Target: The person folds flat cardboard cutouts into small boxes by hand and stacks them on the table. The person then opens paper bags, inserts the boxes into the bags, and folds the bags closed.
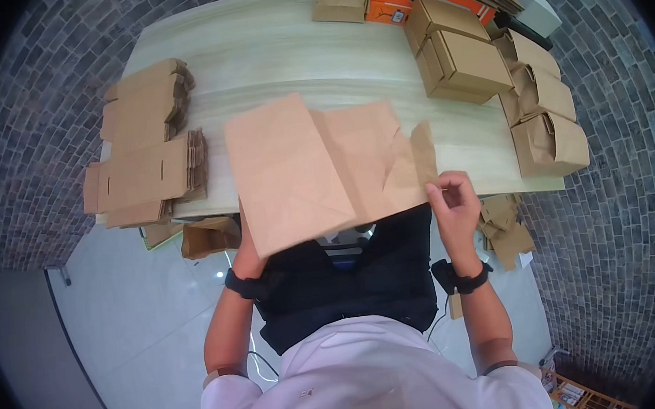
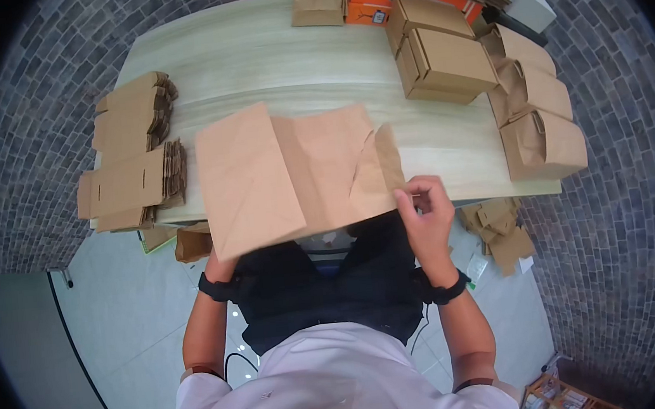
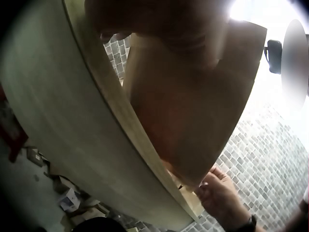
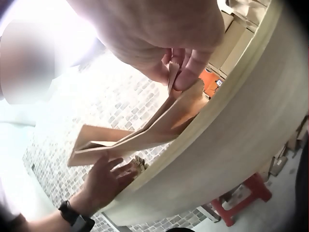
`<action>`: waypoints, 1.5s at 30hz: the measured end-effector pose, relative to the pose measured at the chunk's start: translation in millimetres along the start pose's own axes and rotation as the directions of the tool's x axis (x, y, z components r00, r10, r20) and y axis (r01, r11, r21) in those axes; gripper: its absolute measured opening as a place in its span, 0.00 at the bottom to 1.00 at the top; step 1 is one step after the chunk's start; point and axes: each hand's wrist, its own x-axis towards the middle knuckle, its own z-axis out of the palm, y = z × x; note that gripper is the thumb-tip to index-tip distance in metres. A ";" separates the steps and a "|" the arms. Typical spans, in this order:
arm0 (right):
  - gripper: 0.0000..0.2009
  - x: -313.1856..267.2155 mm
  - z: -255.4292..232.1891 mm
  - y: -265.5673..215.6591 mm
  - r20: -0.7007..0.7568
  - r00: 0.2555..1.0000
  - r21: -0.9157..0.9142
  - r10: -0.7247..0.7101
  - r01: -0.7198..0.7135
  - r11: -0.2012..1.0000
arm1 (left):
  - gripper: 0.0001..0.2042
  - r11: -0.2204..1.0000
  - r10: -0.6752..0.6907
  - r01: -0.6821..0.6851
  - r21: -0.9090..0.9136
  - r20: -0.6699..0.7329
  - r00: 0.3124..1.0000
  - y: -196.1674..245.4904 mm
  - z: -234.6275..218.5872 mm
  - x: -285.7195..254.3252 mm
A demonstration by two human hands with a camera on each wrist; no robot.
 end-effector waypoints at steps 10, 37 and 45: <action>0.33 20.5 -7.4 5.2 0.399 0.836 0.234 0.377 -0.490 0.840 | 0.41 0.976 -0.103 0.080 -0.203 -0.107 0.989 21.4 -3.1 15.5; 0.37 28.9 -9.0 34.9 0.708 0.673 0.639 0.213 -0.739 0.214 | 0.22 0.976 0.103 -0.108 0.187 0.035 0.994 17.1 6.2 5.7; 0.32 25.8 4.7 49.5 0.756 0.654 0.624 0.026 -0.709 -0.330 | 0.28 0.947 -0.253 0.264 -0.184 0.080 0.964 14.8 -6.3 6.8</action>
